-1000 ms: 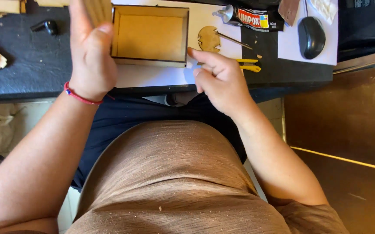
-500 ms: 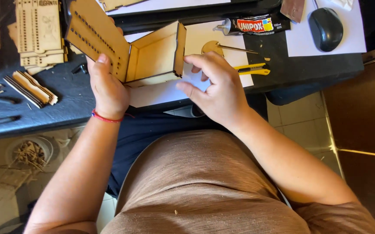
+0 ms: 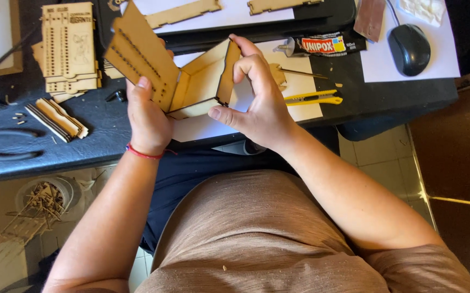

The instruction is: Applying glue to the edges of laser-cut wooden pieces and assembling them into a small box.

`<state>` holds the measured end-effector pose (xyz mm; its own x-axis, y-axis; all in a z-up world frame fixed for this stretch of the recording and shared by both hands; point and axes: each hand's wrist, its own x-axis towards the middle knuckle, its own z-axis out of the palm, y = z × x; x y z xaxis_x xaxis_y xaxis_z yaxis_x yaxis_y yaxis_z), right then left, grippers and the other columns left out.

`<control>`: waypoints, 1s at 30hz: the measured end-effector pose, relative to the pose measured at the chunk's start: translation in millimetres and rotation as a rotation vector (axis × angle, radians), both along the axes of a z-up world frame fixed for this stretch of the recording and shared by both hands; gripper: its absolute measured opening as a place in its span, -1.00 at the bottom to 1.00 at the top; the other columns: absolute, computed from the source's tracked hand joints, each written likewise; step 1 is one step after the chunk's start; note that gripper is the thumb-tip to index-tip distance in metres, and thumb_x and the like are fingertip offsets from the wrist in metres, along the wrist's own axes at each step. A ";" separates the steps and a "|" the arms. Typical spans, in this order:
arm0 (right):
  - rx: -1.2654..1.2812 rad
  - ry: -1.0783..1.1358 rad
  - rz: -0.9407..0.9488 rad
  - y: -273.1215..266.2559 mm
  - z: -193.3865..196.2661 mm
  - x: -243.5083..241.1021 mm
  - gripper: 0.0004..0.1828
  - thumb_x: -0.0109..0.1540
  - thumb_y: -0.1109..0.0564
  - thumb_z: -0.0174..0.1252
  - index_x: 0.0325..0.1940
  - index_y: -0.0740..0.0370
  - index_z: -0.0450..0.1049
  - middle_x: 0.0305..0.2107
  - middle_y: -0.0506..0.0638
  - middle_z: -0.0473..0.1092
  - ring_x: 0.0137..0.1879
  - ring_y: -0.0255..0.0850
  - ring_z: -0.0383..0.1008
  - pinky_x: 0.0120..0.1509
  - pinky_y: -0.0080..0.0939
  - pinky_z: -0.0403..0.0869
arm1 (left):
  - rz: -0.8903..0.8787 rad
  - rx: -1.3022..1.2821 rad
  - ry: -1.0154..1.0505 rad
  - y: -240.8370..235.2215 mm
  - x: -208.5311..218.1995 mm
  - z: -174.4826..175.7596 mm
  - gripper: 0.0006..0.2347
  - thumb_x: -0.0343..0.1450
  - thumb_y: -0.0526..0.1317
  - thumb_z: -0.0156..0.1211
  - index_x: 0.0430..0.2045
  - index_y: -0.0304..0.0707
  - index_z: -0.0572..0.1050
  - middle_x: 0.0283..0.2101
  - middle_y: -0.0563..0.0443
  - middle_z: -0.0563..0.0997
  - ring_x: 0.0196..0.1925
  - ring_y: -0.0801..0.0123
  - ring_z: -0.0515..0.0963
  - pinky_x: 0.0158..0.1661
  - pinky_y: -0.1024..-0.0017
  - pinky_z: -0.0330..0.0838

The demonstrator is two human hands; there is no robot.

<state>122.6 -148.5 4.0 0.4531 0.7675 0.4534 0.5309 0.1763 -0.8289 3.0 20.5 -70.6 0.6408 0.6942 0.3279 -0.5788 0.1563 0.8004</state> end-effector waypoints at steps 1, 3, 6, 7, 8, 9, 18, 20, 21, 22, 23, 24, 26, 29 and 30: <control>0.004 -0.002 0.004 2.7 -1.5 -0.3 -0.48 0.16 -0.14 0.29 -0.17 0.13 0.12 0.34 0.41 0.02 0.56 0.17 -0.06 0.56 0.09 0.02 | 0.004 0.004 -0.002 0.0 0.2 1.2 -0.57 0.48 -0.09 -0.08 0.24 -0.26 0.25 0.27 -0.13 0.37 0.33 0.15 0.39 0.30 0.17 0.31; 0.052 0.022 -0.045 7.1 -5.3 -2.1 -0.52 0.12 -0.01 0.32 -0.21 0.14 0.12 0.23 0.35 0.14 0.51 0.07 -0.01 0.47 -0.04 0.06 | -0.032 -0.036 0.028 -0.9 -0.7 2.9 -0.54 0.47 -0.11 -0.11 0.28 -0.27 0.20 0.26 -0.17 0.39 0.33 0.15 0.39 0.32 0.20 0.31; 0.070 0.001 -0.071 9.4 -6.4 -1.9 -0.53 0.08 -0.01 0.32 -0.26 0.15 0.14 0.12 0.34 0.21 0.47 0.07 0.04 0.39 -0.08 0.11 | -0.008 -0.124 0.089 -2.5 -0.8 7.6 -0.56 0.45 -0.17 -0.14 0.24 -0.33 0.24 0.18 -0.19 0.49 0.26 0.11 0.45 0.26 0.20 0.40; 0.071 -0.001 -0.069 9.6 -6.6 -2.7 -0.53 0.08 -0.01 0.32 -0.26 0.15 0.14 0.12 0.34 0.21 0.47 0.07 0.04 0.39 -0.08 0.11 | -0.006 -0.123 0.086 -2.3 -1.6 8.8 -0.56 0.45 -0.17 -0.14 0.24 -0.33 0.24 0.18 -0.19 0.49 0.26 0.11 0.45 0.26 0.20 0.40; 0.068 0.009 -0.079 9.1 -6.7 -3.6 -0.54 0.07 -0.03 0.32 -0.27 0.15 0.15 0.16 0.34 0.19 0.45 0.06 0.07 0.39 -0.10 0.11 | -0.015 -0.052 0.087 -2.7 -2.2 9.8 -0.56 0.46 -0.15 -0.16 0.25 -0.30 0.23 0.21 -0.19 0.45 0.28 0.13 0.42 0.28 0.22 0.36; 0.066 0.018 -0.090 8.4 -6.9 -4.3 -0.54 0.07 -0.05 0.31 -0.28 0.14 0.16 0.20 0.34 0.16 0.44 0.04 0.10 0.39 -0.12 0.12 | -0.024 0.019 0.088 -3.2 -2.7 10.7 -0.55 0.47 -0.12 -0.18 0.27 -0.28 0.22 0.24 -0.18 0.42 0.31 0.15 0.39 0.30 0.24 0.31; 0.059 0.115 0.048 -4.7 -15.8 3.9 -0.46 0.18 -0.06 0.27 0.03 0.18 0.15 0.32 0.37 0.03 0.52 0.10 0.04 0.58 -0.06 0.13 | 0.021 0.264 0.157 -1.7 -6.2 16.1 -0.55 0.45 -0.11 -0.15 0.24 -0.32 0.23 0.27 -0.13 0.35 0.35 0.19 0.32 0.35 0.28 0.21; -0.047 0.103 0.053 -15.5 -16.8 8.8 -0.38 0.18 -0.04 0.29 0.14 0.21 0.13 0.37 0.36 -0.02 0.56 0.07 -0.03 0.61 -0.09 0.07 | 0.067 0.377 0.217 1.2 -9.9 13.7 -0.50 0.44 -0.17 -0.14 0.31 -0.34 0.12 0.37 -0.18 0.22 0.46 0.17 0.18 0.45 0.25 0.06; -0.144 0.091 0.058 -21.5 -17.3 11.3 -0.30 0.18 -0.03 0.31 0.25 0.23 0.11 0.42 0.35 -0.07 0.60 0.03 -0.11 0.64 -0.12 0.01 | 0.112 0.499 0.277 2.1 -11.4 12.2 -0.44 0.42 -0.24 -0.13 0.38 -0.37 0.02 0.47 -0.23 0.09 0.56 0.15 0.04 0.56 0.22 -0.10; -0.153 0.092 0.055 -24.5 -15.6 10.8 -0.30 0.18 -0.03 0.31 0.25 0.23 0.11 0.42 0.35 -0.07 0.60 0.03 -0.11 0.64 -0.12 0.01 | 0.108 0.490 0.277 0.5 -11.4 14.5 -0.44 0.42 -0.24 -0.13 0.38 -0.37 0.02 0.47 -0.23 0.09 0.56 0.15 0.04 0.56 0.22 -0.10; -0.207 0.054 0.040 -27.6 -13.8 10.3 -0.30 0.15 0.08 0.33 0.25 0.22 0.11 0.42 0.34 -0.06 0.59 0.03 -0.08 0.60 -0.13 0.06 | 0.073 0.544 0.230 -1.1 -11.4 16.9 -0.47 0.50 -0.15 -0.12 0.39 -0.36 0.02 0.48 -0.20 0.09 0.57 0.15 0.06 0.58 0.21 -0.06; -0.260 0.014 0.025 -30.0 -11.8 10.2 -0.28 0.12 0.19 0.35 0.24 0.21 0.10 0.42 0.33 -0.05 0.58 0.03 -0.05 0.57 -0.13 0.11 | 0.039 0.599 0.182 -2.1 -11.2 19.7 -0.48 0.58 -0.07 -0.10 0.39 -0.36 0.02 0.48 -0.16 0.10 0.58 0.16 0.08 0.60 0.21 -0.02; -0.353 0.052 0.011 -30.4 -7.2 6.1 -0.03 0.10 0.24 0.39 0.39 0.11 -0.12 0.46 0.31 -0.09 0.61 0.06 -0.10 0.59 -0.10 0.02 | 0.043 0.604 0.178 -6.1 -12.5 25.7 -0.47 0.58 -0.02 -0.10 0.39 -0.36 0.03 0.48 -0.16 0.11 0.57 0.14 0.11 0.59 0.19 0.02; -0.542 -0.030 -0.017 -26.1 1.5 3.7 0.27 0.06 0.23 0.47 0.53 0.02 -0.36 0.48 0.31 -0.09 0.58 0.11 -0.04 0.58 -0.05 0.02 | 0.031 0.599 0.170 -8.6 -15.3 30.7 -0.44 0.58 0.02 -0.09 0.39 -0.36 0.03 0.47 -0.17 0.12 0.56 0.13 0.15 0.58 0.19 0.07; -0.645 -0.148 -0.030 -24.4 4.2 2.6 0.32 0.04 0.15 0.52 0.53 0.05 -0.38 0.47 0.32 -0.06 0.53 0.13 0.07 0.54 -0.03 0.11 | 0.013 0.581 0.169 -9.5 -17.3 31.1 -0.43 0.57 0.02 -0.07 0.40 -0.36 0.02 0.48 -0.17 0.11 0.55 0.12 0.17 0.58 0.20 0.09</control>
<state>125.3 -172.9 8.2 0.4462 0.8943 -0.0333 0.6446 -0.3470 -0.6813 -14.3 11.0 -39.4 0.7095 0.4400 0.5504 -0.4352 -0.3407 0.8334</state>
